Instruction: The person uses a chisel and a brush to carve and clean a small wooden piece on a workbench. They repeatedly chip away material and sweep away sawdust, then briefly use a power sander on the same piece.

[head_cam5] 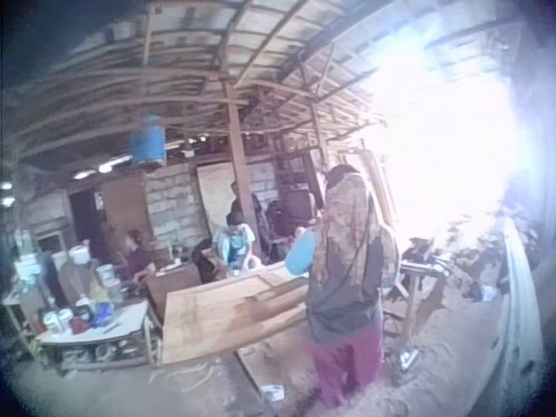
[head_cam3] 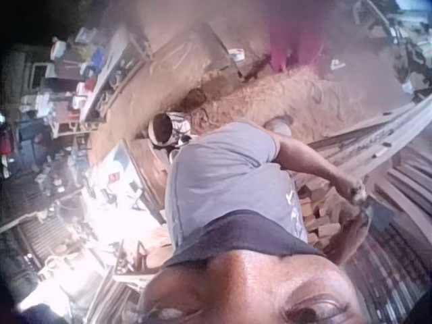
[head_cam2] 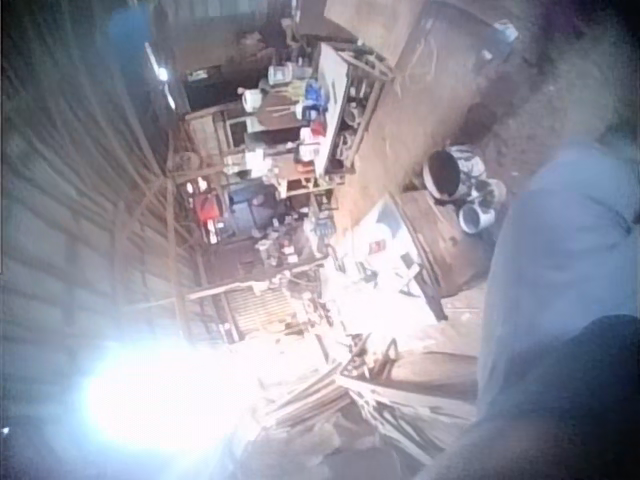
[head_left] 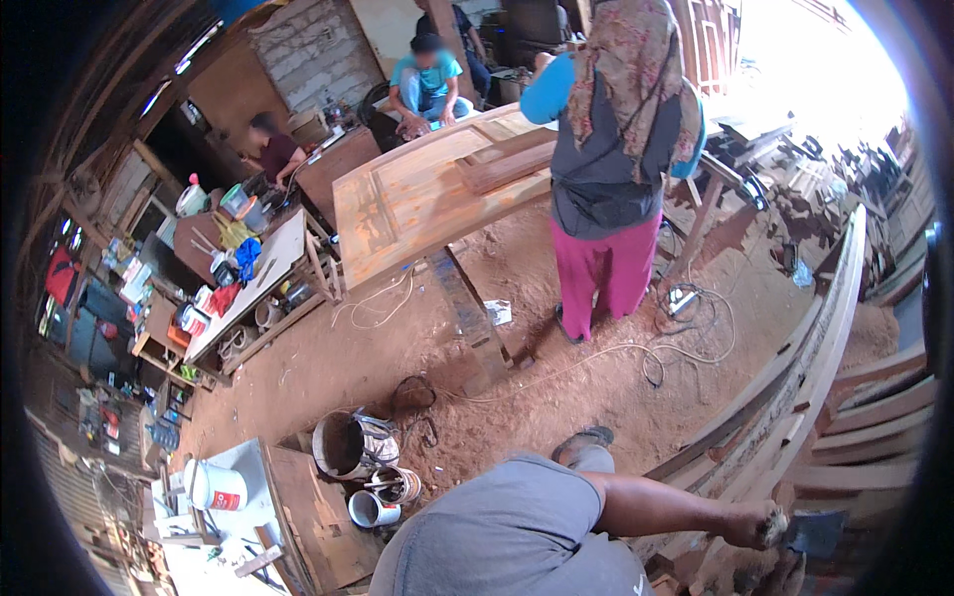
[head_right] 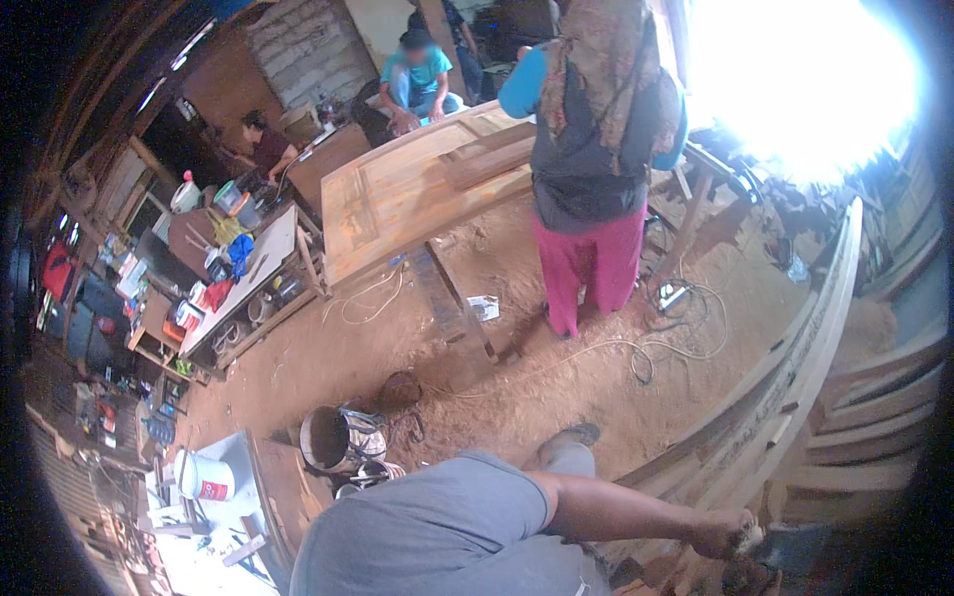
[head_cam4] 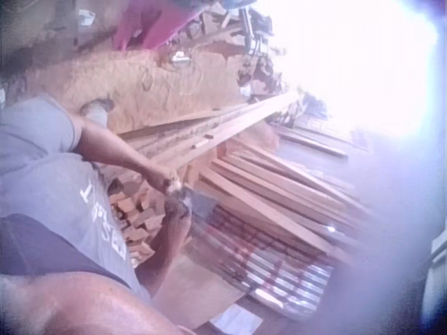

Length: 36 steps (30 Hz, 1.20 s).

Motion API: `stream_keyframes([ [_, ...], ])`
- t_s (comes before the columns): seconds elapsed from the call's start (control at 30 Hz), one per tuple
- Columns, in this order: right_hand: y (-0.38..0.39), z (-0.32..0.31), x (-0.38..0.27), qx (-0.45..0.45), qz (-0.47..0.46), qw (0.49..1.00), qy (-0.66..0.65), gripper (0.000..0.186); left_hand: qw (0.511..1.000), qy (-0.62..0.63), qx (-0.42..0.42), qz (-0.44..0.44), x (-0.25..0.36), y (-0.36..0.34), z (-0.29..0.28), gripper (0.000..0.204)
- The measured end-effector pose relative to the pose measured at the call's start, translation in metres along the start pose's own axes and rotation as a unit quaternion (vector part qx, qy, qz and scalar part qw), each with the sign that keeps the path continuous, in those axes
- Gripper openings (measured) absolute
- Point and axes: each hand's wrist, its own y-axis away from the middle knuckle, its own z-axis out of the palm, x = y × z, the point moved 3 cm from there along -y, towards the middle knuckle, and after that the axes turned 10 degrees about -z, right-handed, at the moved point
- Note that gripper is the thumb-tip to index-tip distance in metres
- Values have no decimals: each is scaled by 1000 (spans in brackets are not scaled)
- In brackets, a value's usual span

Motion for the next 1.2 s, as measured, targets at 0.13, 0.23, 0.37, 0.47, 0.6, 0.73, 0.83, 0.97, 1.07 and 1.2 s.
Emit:
stream_keyframes([
  [0.13, -22, 11, 121, 69, 96, 988, -103, 77, 991, 77, -107, -17, 27, -8, 0, 14],
  [0.23, -22, 54, 174, 25, 70, 994, -74, 67, 979, 59, -196, -19, 0, -26, 20, 16],
  [0.37, -2, 94, 221, -9, 23, 998, -63, 55, 977, 3, -203, 67, 20, -25, 24, 16],
  [0.47, 8, 111, 212, 50, 45, 993, -102, 47, 979, 9, -192, -66, 62, -16, -27, 25],
  [0.6, 26, 107, 132, 22, 131, 976, -175, 67, 988, -103, -8, -114, 58, 20, -79, 20],
  [0.73, 34, 109, 162, 51, 133, 959, -244, 64, 967, 108, 60, -223, 53, 47, -86, 29],
  [0.83, 30, 106, 142, 43, 153, 956, -246, 67, 975, 109, 57, -187, 60, 55, -71, 25],
  [0.97, 32, 94, 135, 17, 177, 970, -167, 73, 987, 22, 49, -152, 64, 51, -52, 31],
  [1.07, 36, 93, 137, 14, 154, 978, -138, 74, 982, 49, 37, -179, 62, 49, -49, 31],
  [1.2, 37, 90, 142, 10, 142, 980, -142, 68, 978, 63, 11, -196, 58, 46, -50, 23],
])
